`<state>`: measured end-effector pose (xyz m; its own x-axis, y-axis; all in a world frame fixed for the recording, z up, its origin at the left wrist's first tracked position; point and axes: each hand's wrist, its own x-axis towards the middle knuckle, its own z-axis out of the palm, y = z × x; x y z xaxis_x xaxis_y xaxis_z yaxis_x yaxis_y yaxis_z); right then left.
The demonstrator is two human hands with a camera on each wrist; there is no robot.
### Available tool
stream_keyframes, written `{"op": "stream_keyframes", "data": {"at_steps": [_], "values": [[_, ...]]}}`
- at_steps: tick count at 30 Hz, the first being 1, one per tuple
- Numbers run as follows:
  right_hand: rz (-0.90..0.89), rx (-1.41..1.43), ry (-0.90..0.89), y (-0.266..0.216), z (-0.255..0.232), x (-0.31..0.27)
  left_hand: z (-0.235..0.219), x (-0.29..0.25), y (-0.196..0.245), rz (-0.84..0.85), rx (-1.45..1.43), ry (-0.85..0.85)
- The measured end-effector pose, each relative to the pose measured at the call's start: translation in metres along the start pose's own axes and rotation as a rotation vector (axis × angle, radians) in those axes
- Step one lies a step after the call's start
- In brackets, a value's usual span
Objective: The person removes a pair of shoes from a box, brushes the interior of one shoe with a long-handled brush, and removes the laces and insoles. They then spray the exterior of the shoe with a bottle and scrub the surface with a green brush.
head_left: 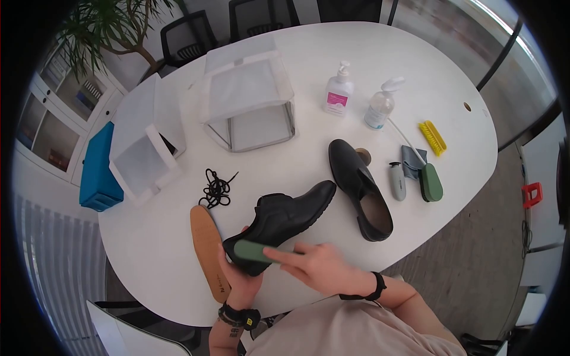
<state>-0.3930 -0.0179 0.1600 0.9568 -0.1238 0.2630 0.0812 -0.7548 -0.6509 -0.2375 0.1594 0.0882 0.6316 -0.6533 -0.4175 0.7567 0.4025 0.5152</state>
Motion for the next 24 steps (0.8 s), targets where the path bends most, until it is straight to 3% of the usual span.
{"op": "stream_keyframes", "data": {"at_steps": [2,6,9,11,14,15,17,19,21,24], "values": [[0.136,-0.051,0.118,0.009,-0.005,0.002,0.001,-0.004,0.002,-0.010,0.009,-0.007],[0.165,-0.086,0.103,0.008,-0.012,-0.003,-0.005,0.003,-0.003,0.021,0.014,0.067],[0.077,-0.013,-0.045,0.007,-0.010,-0.009,-0.007,0.003,-0.006,0.040,0.038,0.069],[0.169,-0.036,0.101,0.017,-0.010,-0.008,-0.006,-0.001,-0.004,0.050,0.058,0.037],[0.247,-0.112,0.095,0.019,-0.018,-0.010,-0.004,0.000,-0.003,0.016,0.125,0.018],[0.247,-0.113,0.097,0.016,-0.017,-0.011,-0.005,0.001,-0.004,0.032,0.131,0.041],[0.098,0.027,-0.077,0.009,-0.013,-0.015,-0.004,0.001,-0.005,0.042,0.142,0.060],[0.107,0.042,-0.071,0.012,-0.013,-0.014,0.002,-0.002,-0.003,0.012,0.126,0.099],[0.198,-0.001,0.114,0.025,-0.015,-0.012,-0.003,-0.002,0.000,-0.010,0.133,0.114],[0.253,-0.059,0.127,0.024,-0.017,-0.013,-0.007,0.001,0.001,-0.034,0.127,0.110]]}}
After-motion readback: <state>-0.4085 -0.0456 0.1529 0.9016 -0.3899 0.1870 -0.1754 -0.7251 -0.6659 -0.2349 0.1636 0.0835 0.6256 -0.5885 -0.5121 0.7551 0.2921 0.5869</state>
